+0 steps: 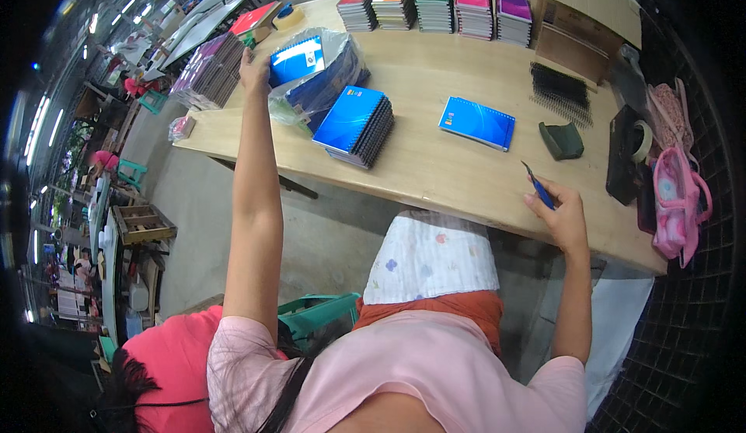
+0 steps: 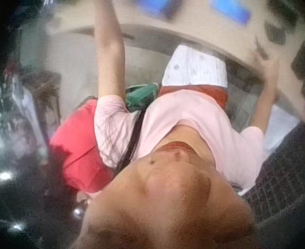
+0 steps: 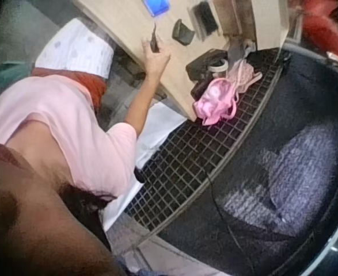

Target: The person assembles notebooks by manually inserting a metal coil into the punched holes of the paper stacks and then using pliers to trim and secure the ends of the coil.

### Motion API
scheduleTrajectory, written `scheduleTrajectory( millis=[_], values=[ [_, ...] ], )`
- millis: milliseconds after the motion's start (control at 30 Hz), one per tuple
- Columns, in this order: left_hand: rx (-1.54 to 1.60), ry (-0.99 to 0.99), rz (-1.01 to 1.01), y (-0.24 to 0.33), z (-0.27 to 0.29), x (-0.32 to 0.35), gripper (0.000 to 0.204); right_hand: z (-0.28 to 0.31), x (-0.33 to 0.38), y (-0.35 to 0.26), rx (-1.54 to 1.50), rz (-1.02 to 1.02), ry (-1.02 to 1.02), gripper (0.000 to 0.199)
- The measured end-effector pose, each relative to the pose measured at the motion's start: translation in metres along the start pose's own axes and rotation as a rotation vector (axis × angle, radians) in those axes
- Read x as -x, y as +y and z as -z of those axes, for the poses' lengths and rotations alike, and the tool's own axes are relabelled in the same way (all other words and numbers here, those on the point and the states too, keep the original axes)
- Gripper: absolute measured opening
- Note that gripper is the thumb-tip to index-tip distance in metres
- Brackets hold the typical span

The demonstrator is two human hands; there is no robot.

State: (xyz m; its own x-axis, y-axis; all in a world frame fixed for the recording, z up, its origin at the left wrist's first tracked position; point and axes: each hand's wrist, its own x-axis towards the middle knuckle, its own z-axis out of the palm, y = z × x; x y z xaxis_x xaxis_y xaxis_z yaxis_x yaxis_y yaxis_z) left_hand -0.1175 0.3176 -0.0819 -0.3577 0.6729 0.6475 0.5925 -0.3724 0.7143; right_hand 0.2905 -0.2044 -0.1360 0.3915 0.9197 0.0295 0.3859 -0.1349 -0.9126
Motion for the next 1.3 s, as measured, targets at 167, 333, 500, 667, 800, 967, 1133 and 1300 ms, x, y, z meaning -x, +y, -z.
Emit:
scheduleTrajectory(
  millis=[167,333,500,667,800,967,1133,1300],
  values=[
    [0.662,-0.300,0.236,0.029,0.003,0.015,0.032,-0.013,0.005,-0.005,-0.271,-0.175,-0.018,0.024],
    [1.676,-0.605,0.312,0.205,0.059,0.200,0.019,-0.085,0.000,-0.043,-1.031,-0.143,-0.262,0.033],
    [1.618,-0.803,0.159,0.241,0.095,0.311,0.034,-0.132,-0.003,-0.066,-1.212,-0.170,-0.200,0.041],
    [0.782,-1.209,0.237,0.219,0.133,0.307,0.055,-0.121,-0.003,-0.051,-0.978,0.002,0.137,0.041],
    [0.506,-0.837,0.063,0.191,0.117,0.278,0.044,-0.103,-0.008,-0.043,-0.672,0.173,0.252,0.040],
    [-0.024,-0.604,-0.121,0.122,0.085,0.174,0.034,-0.062,-0.010,-0.036,0.107,0.248,0.329,0.045],
    [-0.147,-0.709,-0.118,0.118,0.071,0.169,0.034,-0.014,-0.011,0.026,0.552,0.085,0.417,0.050],
    [-0.276,-0.736,-0.151,0.081,0.058,0.172,0.033,0.008,-0.006,0.058,0.826,0.048,0.364,0.056]
  ],
)
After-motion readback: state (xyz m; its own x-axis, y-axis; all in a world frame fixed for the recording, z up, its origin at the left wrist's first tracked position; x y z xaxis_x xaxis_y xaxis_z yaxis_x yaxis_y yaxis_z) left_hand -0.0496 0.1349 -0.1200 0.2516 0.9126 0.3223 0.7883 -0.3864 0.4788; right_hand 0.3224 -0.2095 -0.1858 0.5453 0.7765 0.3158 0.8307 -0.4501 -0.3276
